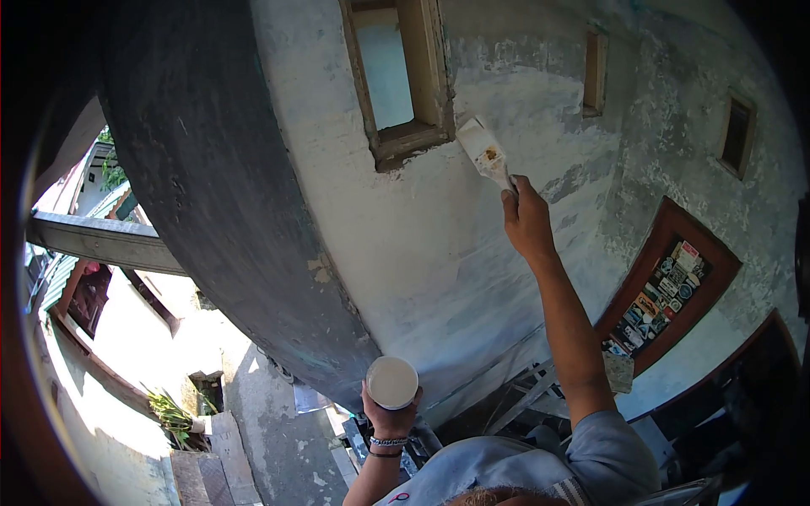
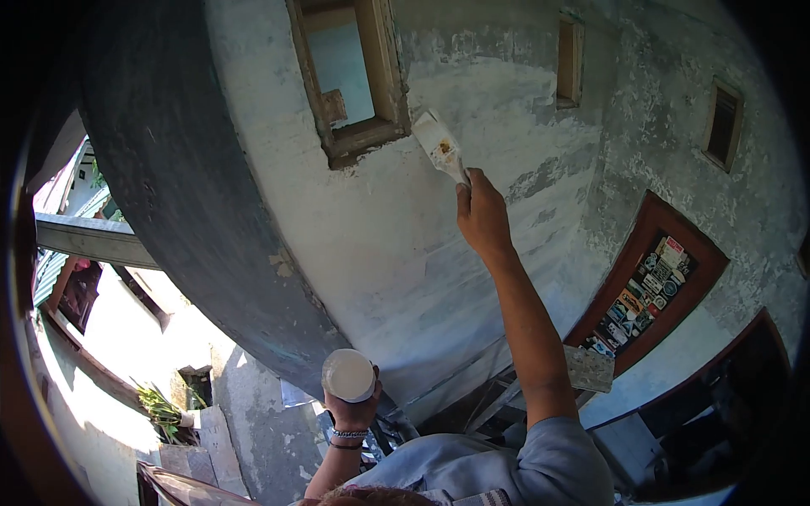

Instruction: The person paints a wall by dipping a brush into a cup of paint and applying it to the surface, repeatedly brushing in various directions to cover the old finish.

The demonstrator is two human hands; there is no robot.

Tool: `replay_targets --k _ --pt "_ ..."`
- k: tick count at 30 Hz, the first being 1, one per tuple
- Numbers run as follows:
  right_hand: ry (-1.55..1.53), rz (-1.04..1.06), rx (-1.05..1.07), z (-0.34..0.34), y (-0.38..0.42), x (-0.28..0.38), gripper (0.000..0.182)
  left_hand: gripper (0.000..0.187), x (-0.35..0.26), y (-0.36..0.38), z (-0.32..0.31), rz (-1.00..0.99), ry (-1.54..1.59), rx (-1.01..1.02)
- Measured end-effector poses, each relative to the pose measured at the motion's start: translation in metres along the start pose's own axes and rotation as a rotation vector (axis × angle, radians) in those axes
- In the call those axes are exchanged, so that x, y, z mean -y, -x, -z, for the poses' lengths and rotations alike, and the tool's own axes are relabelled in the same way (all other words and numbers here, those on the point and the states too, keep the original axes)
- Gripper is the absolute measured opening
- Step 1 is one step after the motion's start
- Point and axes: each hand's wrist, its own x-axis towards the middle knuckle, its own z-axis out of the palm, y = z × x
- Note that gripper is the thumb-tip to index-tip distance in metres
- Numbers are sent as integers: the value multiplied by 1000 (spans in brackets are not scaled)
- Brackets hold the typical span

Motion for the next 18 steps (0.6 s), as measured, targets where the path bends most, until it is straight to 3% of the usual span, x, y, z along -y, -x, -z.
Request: replay_targets --k 3,9,12,18 --pt "-148 -33 -46 11 4 8 25 58 -1 -1 5 3 -2 14" --pt "-13 214 45 23 -14 32 25 55 2 0 -8 5 -10 -32" --pt "-125 60 229 23 -19 50 25 53 5 -1 -15 1 -27 1" --pt "-185 22 294 -7 1 62 22 52 7 -2 -15 2 -53 28"
